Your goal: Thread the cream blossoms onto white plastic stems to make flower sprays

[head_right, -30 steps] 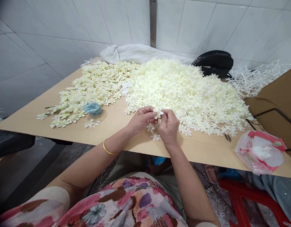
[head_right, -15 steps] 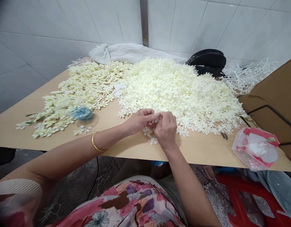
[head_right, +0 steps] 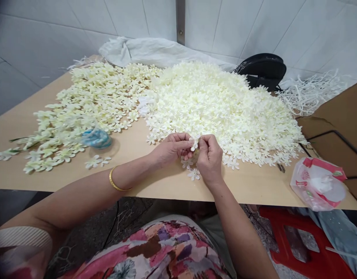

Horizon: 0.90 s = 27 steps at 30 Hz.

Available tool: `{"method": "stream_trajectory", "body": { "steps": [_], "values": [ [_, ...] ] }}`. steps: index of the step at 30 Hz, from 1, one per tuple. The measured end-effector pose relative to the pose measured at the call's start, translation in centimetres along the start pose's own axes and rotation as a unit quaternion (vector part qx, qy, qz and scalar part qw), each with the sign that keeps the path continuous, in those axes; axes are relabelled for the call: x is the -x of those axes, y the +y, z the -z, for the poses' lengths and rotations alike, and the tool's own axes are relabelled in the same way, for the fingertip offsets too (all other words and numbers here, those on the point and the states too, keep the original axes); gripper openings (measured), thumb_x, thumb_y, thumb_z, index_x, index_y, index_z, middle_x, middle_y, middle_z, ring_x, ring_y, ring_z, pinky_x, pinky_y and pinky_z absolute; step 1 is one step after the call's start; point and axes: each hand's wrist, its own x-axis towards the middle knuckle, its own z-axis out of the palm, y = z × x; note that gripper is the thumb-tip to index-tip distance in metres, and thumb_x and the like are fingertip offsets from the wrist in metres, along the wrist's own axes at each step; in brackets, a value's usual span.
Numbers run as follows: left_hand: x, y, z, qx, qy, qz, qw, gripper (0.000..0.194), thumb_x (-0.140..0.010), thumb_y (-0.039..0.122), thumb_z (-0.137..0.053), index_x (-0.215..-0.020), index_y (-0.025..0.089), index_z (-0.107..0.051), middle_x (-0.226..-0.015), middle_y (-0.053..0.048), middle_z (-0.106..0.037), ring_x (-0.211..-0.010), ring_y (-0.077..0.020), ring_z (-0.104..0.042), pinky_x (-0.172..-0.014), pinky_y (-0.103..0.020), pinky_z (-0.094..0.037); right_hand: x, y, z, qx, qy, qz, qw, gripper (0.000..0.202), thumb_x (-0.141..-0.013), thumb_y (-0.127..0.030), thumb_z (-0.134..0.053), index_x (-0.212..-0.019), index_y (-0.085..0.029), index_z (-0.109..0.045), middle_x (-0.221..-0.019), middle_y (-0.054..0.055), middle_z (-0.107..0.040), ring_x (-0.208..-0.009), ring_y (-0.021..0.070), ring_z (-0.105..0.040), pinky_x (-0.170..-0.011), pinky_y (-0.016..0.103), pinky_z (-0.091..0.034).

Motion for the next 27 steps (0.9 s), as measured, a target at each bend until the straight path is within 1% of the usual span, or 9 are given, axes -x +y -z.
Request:
{"method": "stream_trajectory", "body": {
  "steps": [3, 6, 10, 13, 15, 18, 20, 27],
  "values": [
    [0.12, 0.01, -0.23, 0.009, 0.013, 0.006, 1.0, 0.03, -0.067, 0.028, -0.074, -0.061, 0.013, -0.048, -0.05, 0.003, -0.054, -0.044, -0.0057, -0.053, -0.043, -0.016, -0.04, -0.14, 0.1, 0.06, -0.036, -0.013, -0.016, 0.999, 0.016, -0.086, -0.029, -0.046, -0.073, -0.019, -0.048, -0.062, -0.005, -0.044, -0.057, 0.0085, -0.041, -0.055, 0.023, -0.034],
    [0.27, -0.07, -0.39, 0.016, 0.03, 0.006, 0.999, 0.028, -0.068, 0.026, -0.072, -0.062, 0.013, -0.047, -0.051, 0.003, -0.054, -0.044, -0.0057, -0.053, -0.042, -0.016, -0.039, -0.28, 0.16, 0.07, -0.071, -0.029, -0.035, 0.996, 0.018, -0.087, -0.031, -0.047, -0.073, -0.019, -0.049, -0.064, -0.004, -0.047, -0.06, 0.0086, -0.045, -0.057, 0.023, -0.037],
    [0.45, -0.17, -0.51, -0.01, 0.033, -0.006, 0.999, 0.026, -0.072, 0.028, -0.068, -0.063, 0.014, -0.048, -0.05, 0.002, -0.055, -0.042, -0.0054, -0.051, -0.043, -0.017, -0.039, -0.23, 0.37, 0.08, -0.08, -0.004, -0.038, 0.996, 0.017, -0.087, -0.032, -0.047, -0.075, -0.019, -0.05, -0.068, -0.003, -0.053, -0.065, 0.0097, -0.05, -0.062, 0.024, -0.042],
    [0.59, -0.12, -0.66, -0.074, 0.053, -0.046, 0.995, 0.025, -0.074, 0.029, -0.065, -0.064, 0.015, -0.048, -0.05, 0.003, -0.054, -0.043, -0.0056, -0.049, -0.045, -0.018, -0.04, 0.04, 0.6, 0.18, -0.076, 0.013, -0.017, 0.997, 0.015, -0.087, -0.032, -0.048, -0.08, -0.019, -0.052, -0.072, -0.002, -0.056, -0.068, 0.0108, -0.055, -0.066, 0.026, -0.044],
    [0.64, -0.12, -0.74, -0.133, 0.067, -0.085, 0.985, 0.023, -0.075, 0.028, -0.064, -0.064, 0.015, -0.048, -0.05, 0.003, -0.052, -0.044, -0.0058, -0.049, -0.045, -0.018, -0.041, 0.25, 0.67, 0.28, -0.064, 0.013, -0.001, 0.998, 0.013, -0.085, -0.032, -0.051, -0.083, -0.019, -0.053, -0.076, -0.001, -0.058, -0.071, 0.0121, -0.057, -0.068, 0.028, -0.046],
    [0.58, -0.24, -0.74, -0.208, 0.069, -0.142, 0.965, 0.018, -0.076, 0.024, -0.061, -0.065, 0.015, -0.049, -0.052, 0.004, -0.052, -0.046, -0.0056, -0.05, -0.046, -0.018, -0.041, 0.45, 0.62, 0.42, -0.018, 0.008, 0.019, 1.0, 0.011, -0.084, -0.03, -0.052, -0.081, -0.019, -0.054, -0.075, -0.001, -0.058, -0.07, 0.0124, -0.057, -0.066, 0.028, -0.045],
    [0.52, -0.32, -0.7, -0.229, 0.067, -0.16, 0.958, 0.017, -0.076, 0.022, -0.06, -0.065, 0.014, -0.049, -0.052, 0.004, -0.051, -0.047, -0.0052, -0.05, -0.047, -0.017, -0.04, 0.48, 0.6, 0.47, 0.004, 0.006, 0.023, 1.0, 0.012, -0.085, -0.028, -0.05, -0.077, -0.019, -0.054, -0.072, -0.001, -0.057, -0.066, 0.0118, -0.055, -0.064, 0.027, -0.044],
    [0.6, 0.2, -0.79, -0.207, 0.084, -0.119, 0.967, 0.016, -0.076, 0.022, -0.058, -0.065, 0.015, -0.049, -0.051, 0.003, -0.05, -0.045, -0.0063, -0.049, -0.044, -0.018, -0.041, 0.39, 0.91, 0.63, -0.026, 0.023, -0.018, 0.999, 0.011, -0.085, -0.028, -0.048, -0.084, -0.019, -0.055, -0.07, -0.001, -0.061, -0.066, 0.0123, -0.058, -0.063, 0.027, -0.045]
  ]
}}
